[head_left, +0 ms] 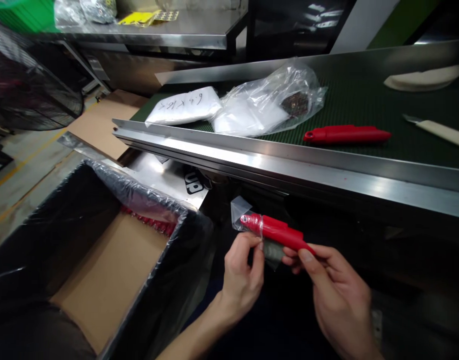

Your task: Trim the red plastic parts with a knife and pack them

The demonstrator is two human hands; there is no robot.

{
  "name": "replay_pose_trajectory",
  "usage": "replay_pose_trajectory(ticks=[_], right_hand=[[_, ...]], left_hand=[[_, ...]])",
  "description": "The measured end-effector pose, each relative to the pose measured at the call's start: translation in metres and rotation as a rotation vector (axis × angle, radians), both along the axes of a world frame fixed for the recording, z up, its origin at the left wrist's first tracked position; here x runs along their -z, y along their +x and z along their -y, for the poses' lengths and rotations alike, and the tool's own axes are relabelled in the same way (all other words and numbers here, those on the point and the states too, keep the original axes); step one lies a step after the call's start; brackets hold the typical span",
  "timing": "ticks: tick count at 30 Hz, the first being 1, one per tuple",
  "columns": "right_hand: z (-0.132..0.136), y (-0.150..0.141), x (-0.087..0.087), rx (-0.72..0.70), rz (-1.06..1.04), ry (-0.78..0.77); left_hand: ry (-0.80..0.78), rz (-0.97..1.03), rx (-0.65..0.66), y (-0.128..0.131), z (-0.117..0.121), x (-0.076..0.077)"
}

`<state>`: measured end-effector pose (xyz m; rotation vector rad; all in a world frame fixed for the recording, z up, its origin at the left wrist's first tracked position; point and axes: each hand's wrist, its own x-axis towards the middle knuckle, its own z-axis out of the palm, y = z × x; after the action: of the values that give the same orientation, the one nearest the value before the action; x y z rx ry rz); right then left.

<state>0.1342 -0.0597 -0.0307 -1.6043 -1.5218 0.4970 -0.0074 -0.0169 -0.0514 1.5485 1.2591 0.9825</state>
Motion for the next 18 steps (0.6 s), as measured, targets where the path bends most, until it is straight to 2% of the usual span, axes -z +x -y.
replay_pose_trajectory(ticks=[3, 5, 9, 11, 12, 15, 18], right_hand=[[-0.004, 0.006, 0.007, -0.103, 0.016, 0.017], [-0.009, 0.019, 0.008, -0.248, 0.071, 0.045], [-0.023, 0.04, 0.001, -0.63, 0.434, 0.104], [-0.028, 0.04, 0.001, -0.743, 0.56, 0.15], [-0.029, 0.037, 0.002, -0.777, 0.554, 0.168], [-0.027, 0.022, 0.007, -0.756, 0.38, 0.19], [-0.027, 0.006, 0.005, -0.566, 0.169, 0.108]], left_hand=[[-0.006, -0.01, 0.033, -0.005, -0.002, 0.001], [0.011, -0.028, 0.043, -0.01, -0.006, -0.001], [0.07, -0.085, 0.094, -0.019, -0.013, -0.01], [0.117, -0.093, 0.167, -0.022, -0.013, -0.016], [0.141, -0.088, 0.194, -0.024, -0.013, -0.019], [0.183, -0.053, 0.176, -0.034, -0.012, -0.025], [0.152, 0.026, 0.202, -0.055, -0.009, -0.026]])
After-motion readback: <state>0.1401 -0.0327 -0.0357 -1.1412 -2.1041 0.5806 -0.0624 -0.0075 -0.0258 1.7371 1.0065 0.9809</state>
